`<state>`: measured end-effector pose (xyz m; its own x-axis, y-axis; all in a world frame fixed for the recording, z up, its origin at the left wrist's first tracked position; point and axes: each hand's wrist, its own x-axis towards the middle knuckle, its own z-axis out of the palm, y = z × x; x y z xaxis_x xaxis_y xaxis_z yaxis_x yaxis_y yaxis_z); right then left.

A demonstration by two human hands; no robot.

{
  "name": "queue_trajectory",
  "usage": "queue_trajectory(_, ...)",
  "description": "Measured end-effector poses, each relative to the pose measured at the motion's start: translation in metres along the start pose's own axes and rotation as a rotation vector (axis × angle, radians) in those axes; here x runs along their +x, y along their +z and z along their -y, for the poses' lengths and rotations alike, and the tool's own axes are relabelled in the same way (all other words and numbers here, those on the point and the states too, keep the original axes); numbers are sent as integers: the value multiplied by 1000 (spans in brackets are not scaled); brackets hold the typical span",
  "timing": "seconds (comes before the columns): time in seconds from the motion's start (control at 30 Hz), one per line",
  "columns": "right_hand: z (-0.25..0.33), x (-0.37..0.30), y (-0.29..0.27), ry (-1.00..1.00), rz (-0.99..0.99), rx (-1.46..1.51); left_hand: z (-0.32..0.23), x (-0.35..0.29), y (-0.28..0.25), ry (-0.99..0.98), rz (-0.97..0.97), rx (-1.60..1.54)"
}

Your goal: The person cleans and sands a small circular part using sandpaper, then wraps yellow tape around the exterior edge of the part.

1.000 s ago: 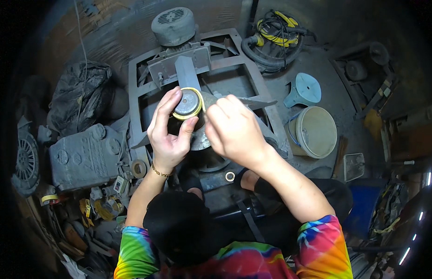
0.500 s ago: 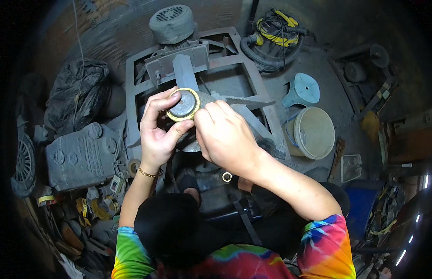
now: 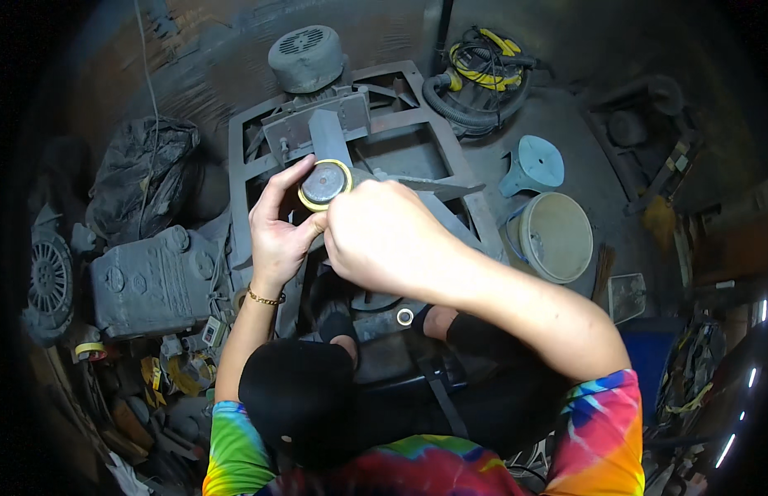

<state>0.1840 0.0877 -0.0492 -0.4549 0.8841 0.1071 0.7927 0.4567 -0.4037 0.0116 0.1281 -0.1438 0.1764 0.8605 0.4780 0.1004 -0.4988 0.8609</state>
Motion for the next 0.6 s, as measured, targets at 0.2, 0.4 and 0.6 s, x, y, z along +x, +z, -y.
queue_trajectory(0.2,-7,26,-24,-117,113,-87,-12,1,8,21,-53,234)
queue_trajectory(0.4,-9,42,-49,-111,319,-237,-11,-5,10,158,-59,345)
queue_trajectory(0.6,-100,27,-21,-140,224,385,-13,-7,12,160,-73,307)
